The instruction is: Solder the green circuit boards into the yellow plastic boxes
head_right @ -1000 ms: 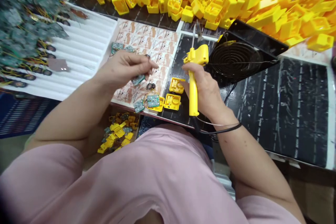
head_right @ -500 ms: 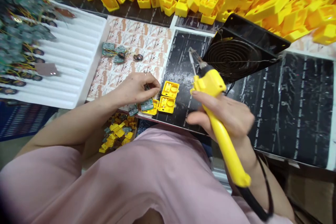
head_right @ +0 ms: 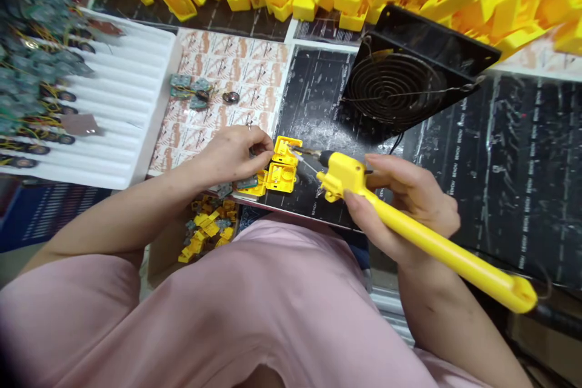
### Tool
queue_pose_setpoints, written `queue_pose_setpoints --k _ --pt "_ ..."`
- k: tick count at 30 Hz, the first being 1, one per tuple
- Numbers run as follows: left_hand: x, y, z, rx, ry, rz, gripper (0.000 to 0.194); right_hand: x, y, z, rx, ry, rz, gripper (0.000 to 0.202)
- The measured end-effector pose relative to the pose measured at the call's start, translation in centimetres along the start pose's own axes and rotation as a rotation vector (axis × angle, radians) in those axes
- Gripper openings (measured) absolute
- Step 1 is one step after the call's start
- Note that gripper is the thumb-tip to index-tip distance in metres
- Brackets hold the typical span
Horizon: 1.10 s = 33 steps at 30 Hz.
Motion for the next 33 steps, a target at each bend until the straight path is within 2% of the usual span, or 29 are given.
queue_pose_setpoints --k 3,7,12,17,20,25,29,33 --pt "0.0 0.0 -0.1 0.021 -0.001 0.010 0.030 0.2 0.5 1.3 0.006 -0.027 -0.049 0.038" --pt "-0.1 -0.1 0.0 0.035 -0.008 0.014 0.030 0.3 1.5 2.2 0.031 -0.093 0.034 0.032" --pt "0.0 0.0 0.0 0.037 -0.005 0.025 0.027 1.0 2.1 2.6 0.030 -0.106 0.081 0.023" --pt "0.2 0.2 -0.1 0.041 -0.023 0.049 0.030 1.5 3.1 3.9 -0.048 -0.258 0.159 0.024" --pt "0.3 0.3 -0.1 0.041 -0.040 0.060 0.031 1.6 2.9 4.6 -0.008 -0.355 0.177 0.025" --pt "0.3 0.5 -0.1 0.050 -0.042 0.079 0.034 2.3 1.2 3.5 0.082 -0.233 0.067 0.024" --pt "0.4 0.6 0.0 0.066 -0.049 0.100 0.034 1.9 0.8 3.5 0.114 -0.287 0.031 0.025" --pt "0.5 0.7 -0.1 0.070 -0.045 0.106 0.033 1.6 0.9 3.0 0.105 -0.248 0.013 0.025"
Point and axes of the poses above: each hand's wrist, its own x-axis towards the middle knuckle, its own y-axis out of the palm, z = x × y, the point moved 9 cm from there along x, towards the middle knuckle, and after that the axes turned 6 degrees about y, right-handed, at the moved point
